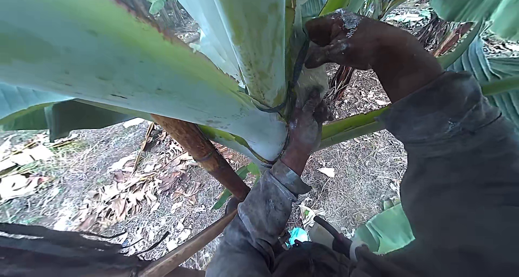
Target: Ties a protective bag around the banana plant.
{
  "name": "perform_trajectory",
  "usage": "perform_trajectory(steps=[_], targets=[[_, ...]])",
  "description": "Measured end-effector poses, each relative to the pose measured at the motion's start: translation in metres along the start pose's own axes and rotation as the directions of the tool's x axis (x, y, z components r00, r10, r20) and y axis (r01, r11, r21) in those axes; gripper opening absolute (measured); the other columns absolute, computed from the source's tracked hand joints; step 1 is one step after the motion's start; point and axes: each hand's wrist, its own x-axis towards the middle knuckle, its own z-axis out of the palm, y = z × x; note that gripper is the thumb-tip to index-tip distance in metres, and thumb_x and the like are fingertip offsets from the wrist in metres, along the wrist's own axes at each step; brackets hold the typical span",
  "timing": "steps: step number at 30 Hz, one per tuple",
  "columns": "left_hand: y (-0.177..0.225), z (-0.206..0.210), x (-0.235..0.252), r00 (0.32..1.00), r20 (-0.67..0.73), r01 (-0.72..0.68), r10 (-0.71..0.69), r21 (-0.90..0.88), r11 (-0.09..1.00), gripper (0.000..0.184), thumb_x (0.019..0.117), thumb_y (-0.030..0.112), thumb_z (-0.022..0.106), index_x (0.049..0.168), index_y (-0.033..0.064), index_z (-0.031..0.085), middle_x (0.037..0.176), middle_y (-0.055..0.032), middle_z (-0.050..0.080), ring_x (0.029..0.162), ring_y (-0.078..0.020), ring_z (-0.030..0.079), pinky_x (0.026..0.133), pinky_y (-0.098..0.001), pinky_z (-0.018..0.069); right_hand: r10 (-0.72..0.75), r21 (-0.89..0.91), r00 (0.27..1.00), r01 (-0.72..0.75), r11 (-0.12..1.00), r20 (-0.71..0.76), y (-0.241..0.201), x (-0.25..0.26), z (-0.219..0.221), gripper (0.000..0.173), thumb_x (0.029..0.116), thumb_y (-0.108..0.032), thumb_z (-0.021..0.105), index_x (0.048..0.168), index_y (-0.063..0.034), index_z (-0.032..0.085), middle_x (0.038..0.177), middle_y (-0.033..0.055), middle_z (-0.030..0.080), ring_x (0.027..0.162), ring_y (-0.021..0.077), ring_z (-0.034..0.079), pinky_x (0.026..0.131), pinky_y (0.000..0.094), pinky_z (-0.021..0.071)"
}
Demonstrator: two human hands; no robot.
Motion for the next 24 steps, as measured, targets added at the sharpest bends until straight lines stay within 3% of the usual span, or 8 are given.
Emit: perform_trajectory(steps=[4,11,15,17,19,21,23,24], targets=[[-0.002,0.006,0.006,0.999,0.014,-0.031,0.031,-0.021,0.999,0.022,0.1066,0.045,0.048,0.107,0.0274,0.06,0.072,0.0041,0.046,0.058,-0.0087,0.047,0.053,-0.024,0.0461,0.067,-0.185,0.997,-0.059,0.981,0.038,-0.008,0.007,-0.001,0.026,0.0893,-0.006,0.073,0.114,-0.0083,0.066,0.101,0.003,0.07,0.091,0.0065,0.068,0.085,0.0249,0.0568],[0.009,0.025,0.017,0.999,-0.025,-0.028,0.029,0.031,0.999,0.023,0.1078,0.046,0.044,0.108,0.0265,0.055,0.07,0.0051,0.045,0.055,-0.0072,0.047,0.051,-0.0221,0.0444,0.064,-0.104,0.969,-0.092,0.99,-0.239,-0.012,0.028,0.023,0.012,0.1029,-0.013,0.057,0.107,-0.0059,0.066,0.095,0.0013,0.063,0.084,0.0032,0.061,0.081,0.0238,0.0528],[0.018,0.039,0.034,0.997,0.068,-0.022,0.022,-0.001,1.0,0.022,0.1107,0.036,0.036,0.106,0.0221,0.052,0.072,0.0067,0.047,0.059,-0.006,0.049,0.056,-0.0203,0.0449,0.113,0.026,0.991,-0.111,0.993,-0.068,-0.011,0.026,0.011,0.01,0.1037,-0.011,0.054,0.102,-0.0091,0.063,0.084,-0.0026,0.062,0.075,0.0027,0.063,0.072,0.0213,0.0559],[0.022,0.035,0.034,0.994,0.109,-0.04,0.027,0.122,0.992,0.025,0.1124,0.036,0.032,0.114,0.0201,0.052,0.081,0.0058,0.053,0.069,-0.0055,0.055,0.066,-0.0198,0.0487,0.125,0.047,0.992,-0.126,0.991,0.019,-0.013,0.027,0.005,0.011,0.0991,-0.005,0.055,0.106,-0.0094,0.063,0.086,-0.0022,0.065,0.075,0.0035,0.065,0.072,0.0216,0.0573],[0.025,0.025,0.028,0.996,0.09,-0.041,0.01,0.349,0.936,0.031,0.1113,0.04,0.036,0.113,0.0156,0.055,0.077,0.0022,0.053,0.064,-0.0085,0.053,0.061,-0.0235,0.0471,0.151,-0.017,0.987,-0.15,0.989,0.063,-0.016,0.027,0.002,0.027,0.0949,0.0,0.06,0.12,-0.0086,0.061,0.099,0.0009,0.065,0.085,0.0049,0.066,0.079,0.0223,0.0573],[0.034,0.015,0.005,0.992,0.122,-0.101,0.02,0.703,0.704,0.034,0.1085,0.041,0.047,0.116,0.0108,0.06,0.075,-0.0059,0.056,0.059,-0.0165,0.054,0.053,-0.0308,0.0473,0.172,-0.115,0.982,-0.162,0.98,0.077,-0.015,0.027,0.001,0.039,0.094,-0.002,0.067,0.131,-0.0097,0.058,0.111,0.0033,0.065,0.096,0.0061,0.066,0.087,0.0235,0.0574],[0.056,0.019,-0.018,0.938,0.341,-0.346,0.061,0.926,0.151,0.046,0.1008,0.039,0.063,0.135,0.0091,0.06,0.096,-0.0074,0.067,0.085,-0.0206,0.066,0.076,-0.0385,0.0573,0.198,-0.211,0.979,-0.187,0.96,0.037,-0.015,0.028,0.003,0.043,0.0922,-0.006,0.07,0.132,-0.0115,0.058,0.113,0.0033,0.065,0.098,0.0063,0.066,0.089,0.0252,0.0562],[0.067,0.023,-0.025,0.876,0.467,-0.452,0.121,0.882,-0.135,0.047,0.0974,0.04,0.067,0.131,0.0084,0.065,0.109,-0.0082,0.069,0.102,-0.0247,0.066,0.092,-0.0444,0.0533,0.206,-0.231,0.978,-0.195,0.953,0.023,-0.014,0.03,0.002,0.044,0.0922,-0.007,0.071,0.134,-0.0126,0.057,0.114,0.0026,0.065,0.099,0.0054,0.065,0.089,0.0247,0.0554]])
